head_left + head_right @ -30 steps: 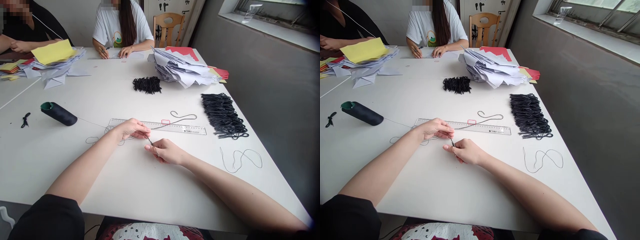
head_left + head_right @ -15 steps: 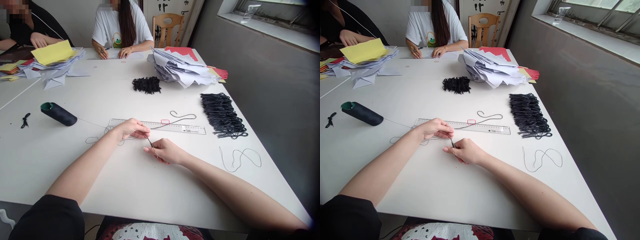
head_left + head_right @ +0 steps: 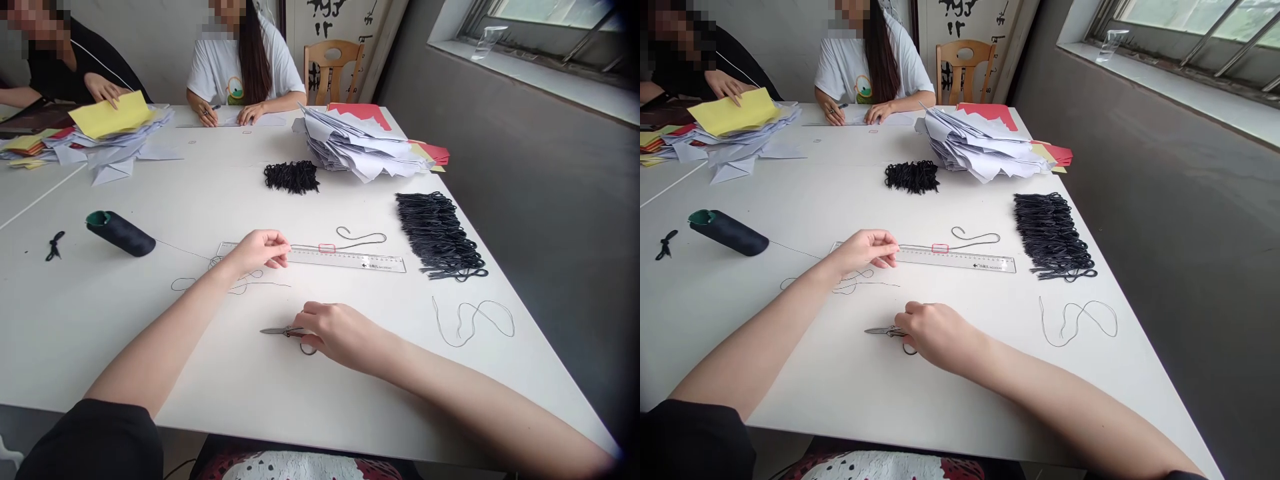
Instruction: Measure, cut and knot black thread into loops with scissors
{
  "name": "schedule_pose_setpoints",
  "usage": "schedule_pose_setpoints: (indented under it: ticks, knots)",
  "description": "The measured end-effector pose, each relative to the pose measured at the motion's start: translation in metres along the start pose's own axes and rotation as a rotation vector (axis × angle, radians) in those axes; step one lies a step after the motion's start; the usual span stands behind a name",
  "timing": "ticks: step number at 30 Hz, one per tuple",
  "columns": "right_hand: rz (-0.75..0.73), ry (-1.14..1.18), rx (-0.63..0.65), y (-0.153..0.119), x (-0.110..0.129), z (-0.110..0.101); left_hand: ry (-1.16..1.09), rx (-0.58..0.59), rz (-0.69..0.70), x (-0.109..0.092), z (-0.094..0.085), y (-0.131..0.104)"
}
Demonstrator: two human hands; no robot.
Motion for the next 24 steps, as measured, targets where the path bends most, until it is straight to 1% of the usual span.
schedule_pose_setpoints:
  ticks: [2,3,4,5,7,8,9,10,12,13,14,15,17,20,22,24]
  knots:
    - [-0.026,-0.099,-0.048,-0.003,0.005,0.0,0.084,-0.111,0.118,-0.027,-0.01,-0.011]
    - [-0.044,-0.096,-0.114,-0.006,0.007,-0.006,0.1,-0.141,0.18,-0.041,-0.012,-0.018]
    - [-0.062,-0.065,-0.229,-0.01,0.006,-0.019,0.096,-0.145,0.239,-0.054,-0.011,-0.025]
    - [-0.083,-0.02,-0.389,-0.017,0.004,-0.036,0.076,-0.122,0.288,-0.065,-0.007,-0.031]
    - [-0.127,0.067,-0.748,-0.041,-0.005,-0.074,0.015,-0.017,0.341,-0.079,0.008,-0.04]
    - [-0.155,0.094,-0.873,-0.051,-0.011,-0.088,-0.017,0.046,0.346,-0.083,0.016,-0.044]
    - [-0.182,0.124,-0.909,-0.055,-0.016,-0.096,-0.048,0.1,0.342,-0.085,0.023,-0.047]
    - [-0.206,0.177,-0.866,-0.052,-0.022,-0.099,-0.087,0.139,0.332,-0.086,0.029,-0.049]
    - [-0.233,0.359,-0.671,-0.037,-0.036,-0.095,-0.224,0.163,0.309,-0.083,0.031,-0.05]
    - [-0.229,0.462,-0.573,-0.031,-0.043,-0.089,-0.327,0.153,0.297,-0.081,0.028,-0.049]
    - [-0.213,0.559,-0.505,-0.026,-0.051,-0.084,-0.446,0.128,0.283,-0.077,0.022,-0.047]
    - [-0.192,0.642,-0.478,-0.025,-0.06,-0.081,-0.572,0.089,0.272,-0.072,0.015,-0.046]
    - [-0.16,0.745,-0.513,-0.028,-0.077,-0.083,-0.793,-0.034,0.259,-0.059,-0.007,-0.042]
    - [-0.103,0.777,-0.646,-0.042,-0.103,-0.095,-1.002,-0.261,0.258,-0.034,-0.043,-0.041]
    - [0.006,0.739,-0.716,-0.054,-0.122,-0.101,-1.069,-0.373,0.278,-0.016,-0.063,-0.043]
    - [0.134,0.698,-0.789,-0.068,-0.142,-0.105,-1.043,-0.467,0.33,-0.001,-0.082,-0.045]
Point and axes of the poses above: each hand's wrist, its own y-axis towards the middle knuckle, its own z-axis out of the palm, x = y × z, the point moved 10 cm from there along y, towards the middle knuckle, and after that the axes turned 7 degrees about x, right-handed, at the moved point
